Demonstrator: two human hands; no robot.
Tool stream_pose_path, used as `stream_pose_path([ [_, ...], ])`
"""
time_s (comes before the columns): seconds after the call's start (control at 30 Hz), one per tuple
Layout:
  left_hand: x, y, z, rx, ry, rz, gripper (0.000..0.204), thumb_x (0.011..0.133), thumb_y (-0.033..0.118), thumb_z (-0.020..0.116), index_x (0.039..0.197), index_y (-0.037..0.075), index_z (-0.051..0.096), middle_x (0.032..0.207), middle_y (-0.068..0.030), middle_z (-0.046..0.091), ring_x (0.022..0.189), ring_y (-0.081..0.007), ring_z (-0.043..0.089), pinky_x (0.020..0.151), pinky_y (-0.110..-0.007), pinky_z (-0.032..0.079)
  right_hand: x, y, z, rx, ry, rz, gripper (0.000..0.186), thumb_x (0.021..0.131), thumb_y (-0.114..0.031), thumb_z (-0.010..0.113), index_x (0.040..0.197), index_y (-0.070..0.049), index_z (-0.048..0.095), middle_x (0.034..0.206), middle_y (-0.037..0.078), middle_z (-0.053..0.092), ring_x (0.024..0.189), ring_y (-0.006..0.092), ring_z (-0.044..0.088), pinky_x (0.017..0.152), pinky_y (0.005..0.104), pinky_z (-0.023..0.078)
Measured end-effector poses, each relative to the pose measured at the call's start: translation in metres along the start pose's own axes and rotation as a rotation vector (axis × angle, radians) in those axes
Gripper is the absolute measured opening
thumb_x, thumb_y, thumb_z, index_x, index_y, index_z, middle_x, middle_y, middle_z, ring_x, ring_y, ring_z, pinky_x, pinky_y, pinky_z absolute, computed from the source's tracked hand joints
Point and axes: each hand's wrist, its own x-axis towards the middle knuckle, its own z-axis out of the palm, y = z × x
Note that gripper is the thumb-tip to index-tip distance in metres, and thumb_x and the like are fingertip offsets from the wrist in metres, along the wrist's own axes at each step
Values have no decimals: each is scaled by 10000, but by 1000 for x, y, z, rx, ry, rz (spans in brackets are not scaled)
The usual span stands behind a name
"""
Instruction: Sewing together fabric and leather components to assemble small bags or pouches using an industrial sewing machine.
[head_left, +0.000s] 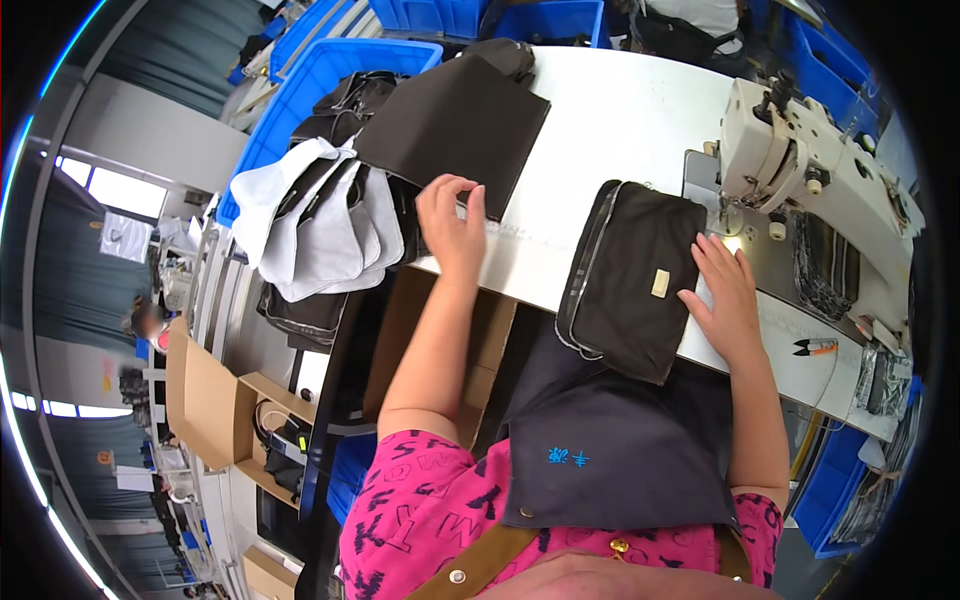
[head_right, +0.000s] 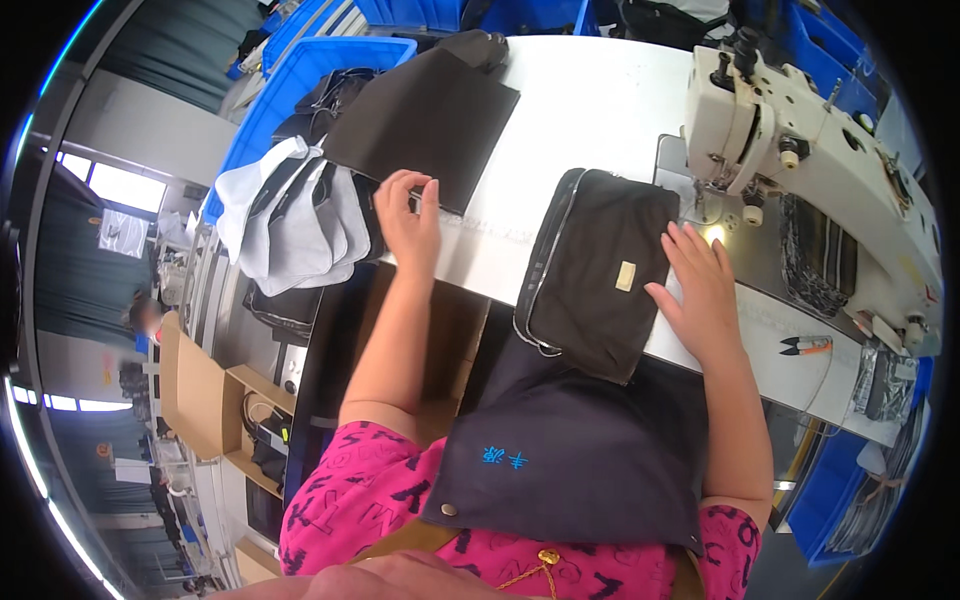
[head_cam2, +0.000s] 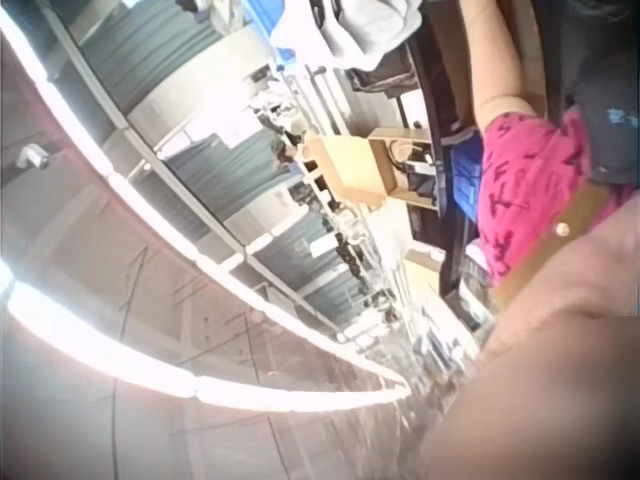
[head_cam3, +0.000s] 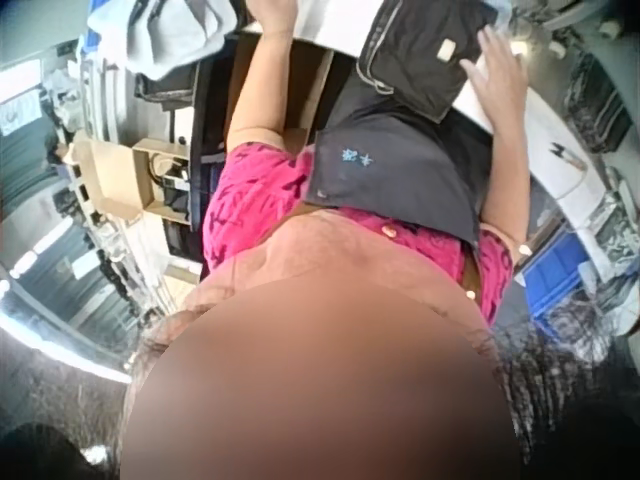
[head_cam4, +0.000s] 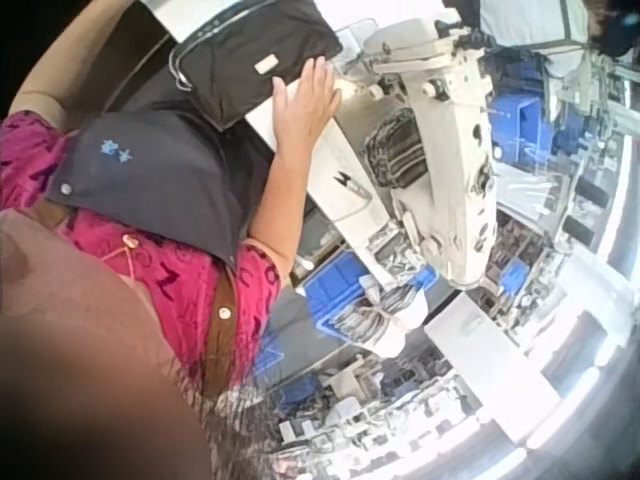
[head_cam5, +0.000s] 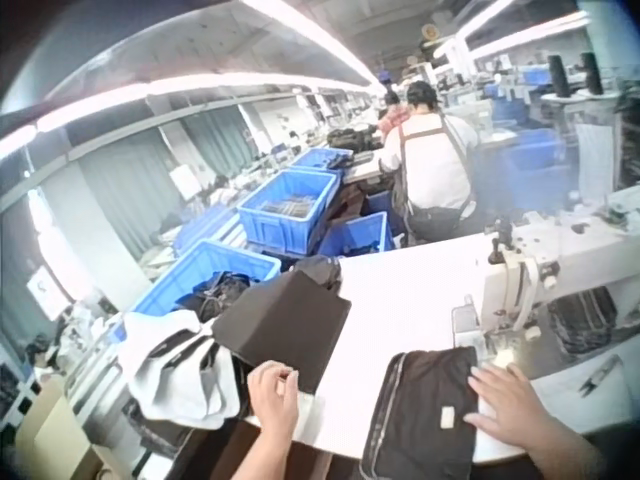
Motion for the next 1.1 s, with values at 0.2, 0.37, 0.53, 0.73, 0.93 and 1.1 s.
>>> stream_pose_path([
  [0.2, 18, -36, -34, 514, -299, 279, 322, 810, 163, 828, 1115, 201, 734, 1396, -4, 608, 1417, -281, 453, 1035, -574, 366, 0, 0, 1, 4, 4, 6, 629, 877, -264, 763, 1437, -47, 575, 1546, 94, 534, 1487, 285, 423, 1239, 507, 275],
  [0.37, 21, -39, -25, 598, -534, 364, 429, 827, 129, 789, 1236, 231, 706, 1484, 22, 554, 1517, -262, 353, 1097, -643, 337, 0, 0, 1, -6, 14, -4, 625, 884, -270, 757, 1440, -52, 574, 1549, 93, 533, 1484, 289, 426, 1237, 502, 277],
  [0.53, 29, -49, -15, 508, -617, 510, 366, 839, 145, 763, 1201, 170, 716, 1363, 12, 660, 1401, -185, 515, 1144, -560, 340, 0, 1, 2, -18, 10, -1, 619, 897, -291, 743, 1445, -58, 573, 1549, 90, 533, 1482, 287, 430, 1234, 499, 279],
  [0.73, 46, -62, -6, 366, -883, 670, 233, 881, 166, 728, 1111, 129, 740, 1198, -10, 759, 1145, -161, 691, 1077, -449, 436, 0, 1, 3, -36, 16, -8, 620, 897, -299, 743, 1446, -65, 575, 1549, 80, 535, 1482, 278, 430, 1234, 495, 281],
  [0.93, 40, -64, 4, 305, -760, 686, 86, 866, 152, 708, 944, 116, 710, 952, -17, 759, 920, -202, 730, 972, -393, 507, -1, 3, 4, -33, 31, -16, 623, 890, -305, 751, 1440, -65, 581, 1549, 77, 534, 1480, 276, 432, 1230, 496, 289],
  [1.1, 44, -40, 8, 241, -577, 258, 68, 847, 140, 679, 898, 98, 696, 857, -81, 728, 834, -290, 716, 810, -409, 542, -1, 2, 4, -32, 14, -7, 623, 886, -301, 754, 1437, -64, 584, 1548, 83, 536, 1481, 280, 432, 1229, 502, 292],
])
